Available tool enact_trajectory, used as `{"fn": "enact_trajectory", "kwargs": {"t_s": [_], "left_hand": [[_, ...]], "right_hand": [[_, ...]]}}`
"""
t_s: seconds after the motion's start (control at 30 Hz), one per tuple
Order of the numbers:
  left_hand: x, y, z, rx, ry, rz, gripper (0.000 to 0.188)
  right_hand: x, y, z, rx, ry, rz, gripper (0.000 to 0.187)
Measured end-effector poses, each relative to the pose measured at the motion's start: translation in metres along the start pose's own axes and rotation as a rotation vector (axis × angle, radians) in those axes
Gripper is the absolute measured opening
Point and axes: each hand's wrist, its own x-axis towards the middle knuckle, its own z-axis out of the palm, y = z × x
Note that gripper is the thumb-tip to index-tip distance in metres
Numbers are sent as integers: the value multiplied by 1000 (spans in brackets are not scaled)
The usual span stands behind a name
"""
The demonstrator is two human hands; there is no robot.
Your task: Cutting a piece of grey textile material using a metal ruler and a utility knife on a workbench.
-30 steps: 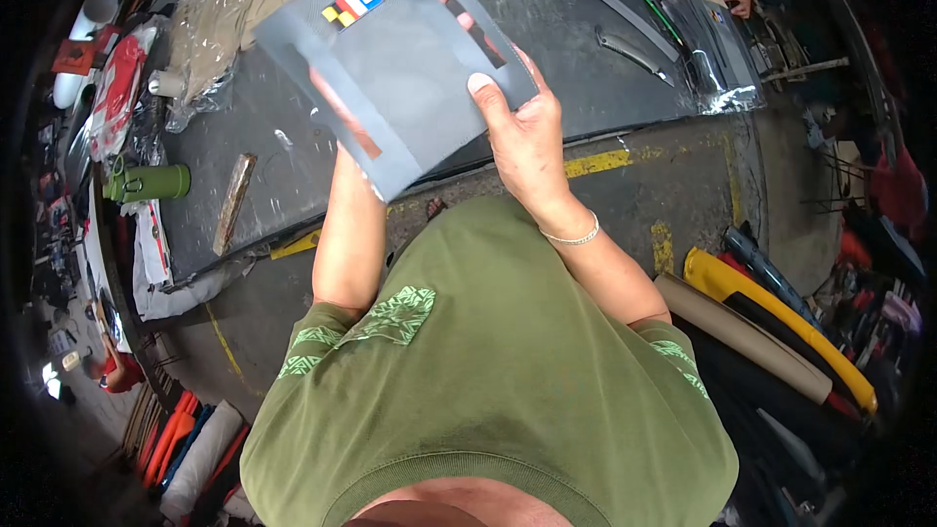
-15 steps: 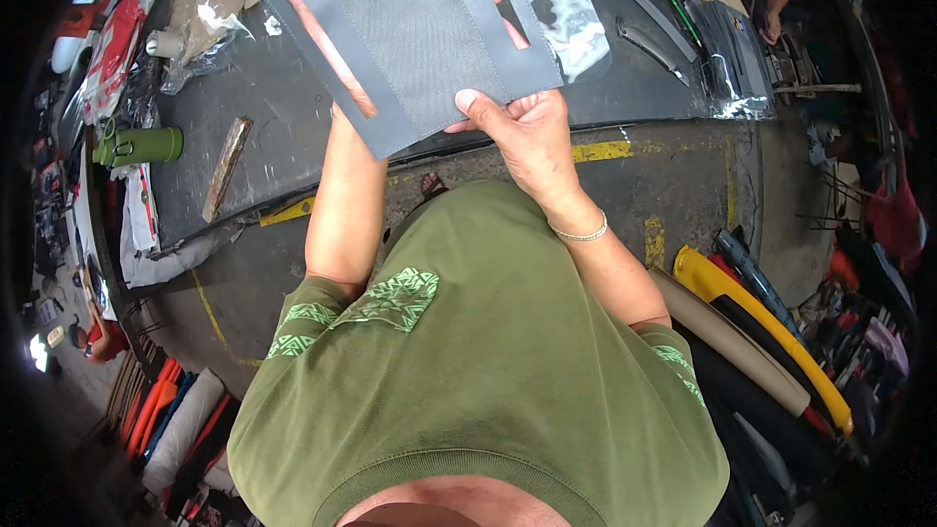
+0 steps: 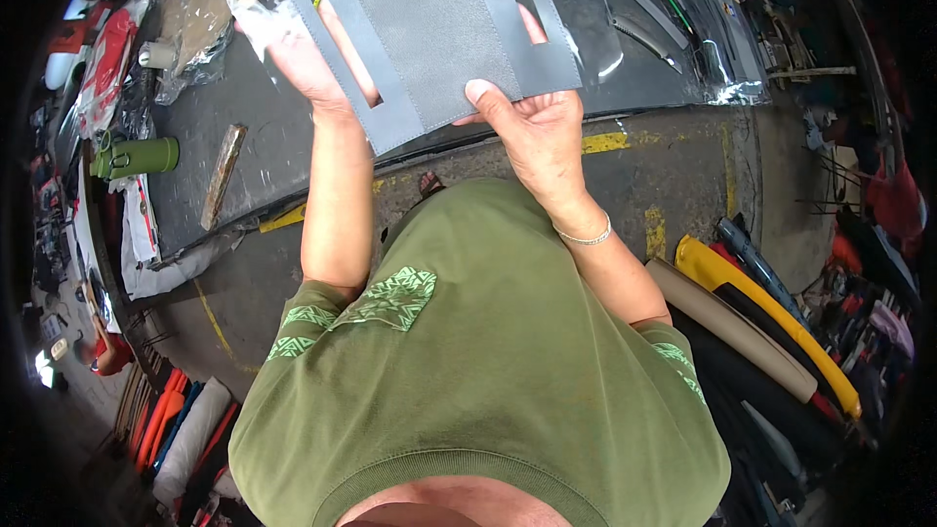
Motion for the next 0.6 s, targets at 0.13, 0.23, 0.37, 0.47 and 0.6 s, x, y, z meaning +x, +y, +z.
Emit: {"fn": "enact_trajectory", "kwargs": {"t_s": [0.13,0.23,0.37,0.47,0.6], "left_hand": [[28,11,-37,-747,-617,-470,85],[29,18,-34,-863,-521,-602,63],[12,42,-10,-312,-373,-419,61],[20,39,-31,-674,-672,-495,47],[11,42,-32,-667,-623,-540,47]], "right_hand": [[-1,0,0,36,55,-28,77],[0,0,-5,35,75,-61,77],[-3,6,-14,73,91,-97,74],[-2,3,-7,126,148,-57,78],[-8,10,-12,164,134,-41,70]]}}
